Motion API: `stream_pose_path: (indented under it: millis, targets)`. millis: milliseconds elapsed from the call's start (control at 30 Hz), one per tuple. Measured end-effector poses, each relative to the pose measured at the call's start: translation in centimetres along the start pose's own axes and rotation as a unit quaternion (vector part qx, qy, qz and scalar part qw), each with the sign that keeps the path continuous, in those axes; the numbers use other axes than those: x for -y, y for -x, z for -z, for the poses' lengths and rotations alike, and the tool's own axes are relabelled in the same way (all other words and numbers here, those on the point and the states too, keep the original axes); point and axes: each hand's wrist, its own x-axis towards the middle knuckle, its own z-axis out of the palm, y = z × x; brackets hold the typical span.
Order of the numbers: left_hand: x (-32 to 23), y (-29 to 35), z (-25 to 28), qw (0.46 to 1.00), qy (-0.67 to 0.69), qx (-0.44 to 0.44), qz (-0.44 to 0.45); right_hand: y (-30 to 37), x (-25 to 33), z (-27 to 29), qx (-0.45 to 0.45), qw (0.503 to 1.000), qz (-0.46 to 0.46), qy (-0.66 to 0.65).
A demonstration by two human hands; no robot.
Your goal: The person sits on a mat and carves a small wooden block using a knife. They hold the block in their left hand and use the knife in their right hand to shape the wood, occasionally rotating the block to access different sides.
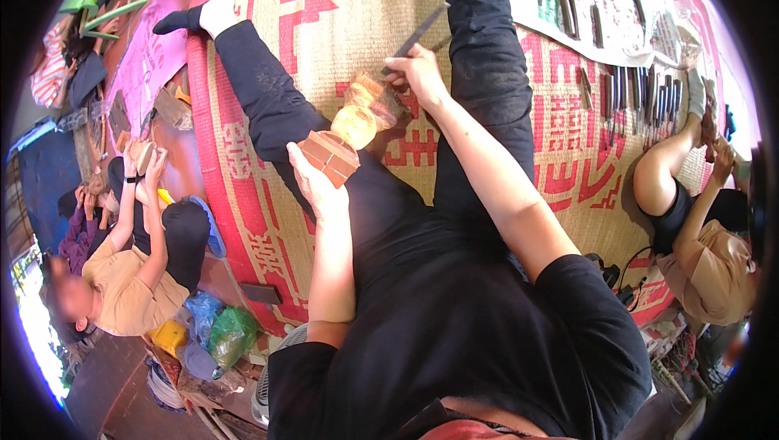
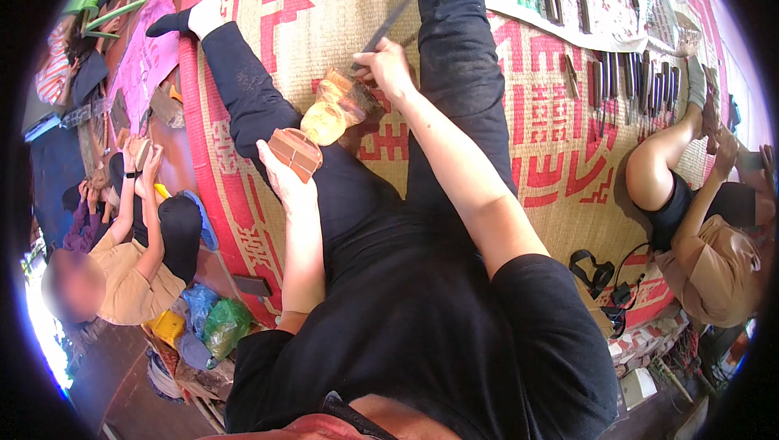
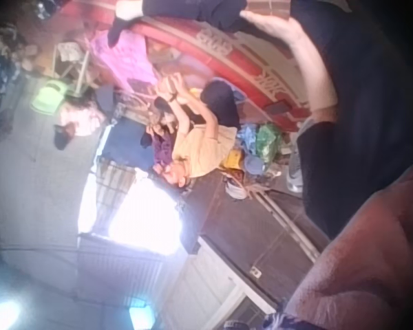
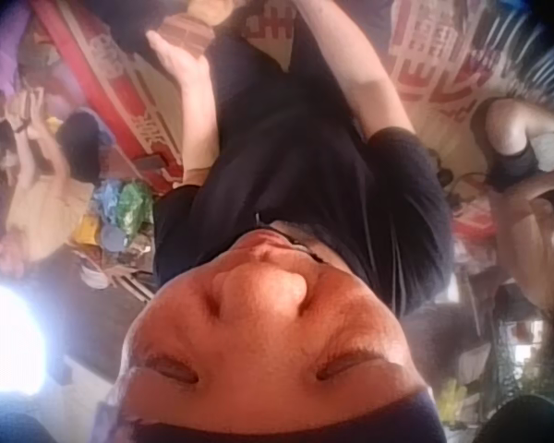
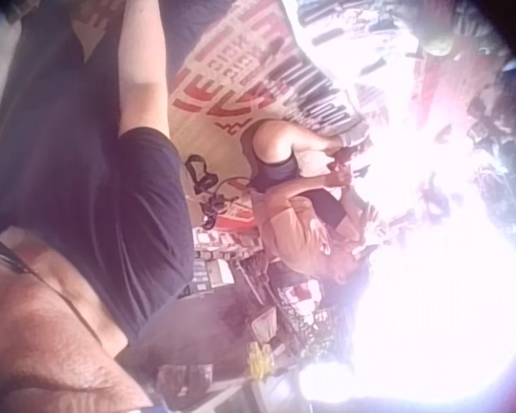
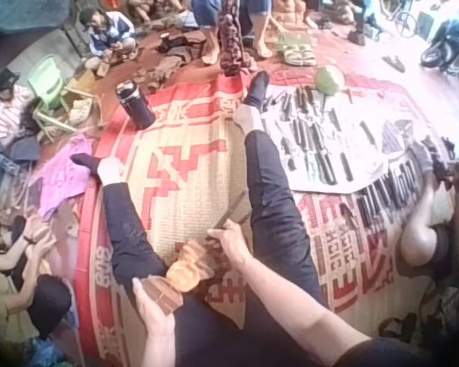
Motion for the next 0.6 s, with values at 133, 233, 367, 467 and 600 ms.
stream_pose_path:
  millis: [133,233,367,467,600]
  targets:
    - [0.0,0.2,-0.4,0.999,0.016,-0.027,-0.019,0.2,-0.1,-0.4,0.025,0.999,0.015,0.033]
    - [0.1,-0.2,0.3,1.000,0.005,0.001,-0.002,1.4,-0.4,-1.1,0.070,0.996,0.039,0.046]
    - [-0.2,0.2,-0.2,1.000,-0.006,-0.003,0.000,1.6,-0.1,-1.3,0.053,0.998,0.041,0.023]
    - [0.2,-0.2,0.2,1.000,-0.002,-0.008,-0.007,1.0,0.3,-0.4,-0.016,1.000,0.014,-0.020]
    - [0.1,-0.2,0.3,1.000,0.017,-0.003,0.000,1.3,0.2,-0.4,0.044,0.998,0.033,0.023]
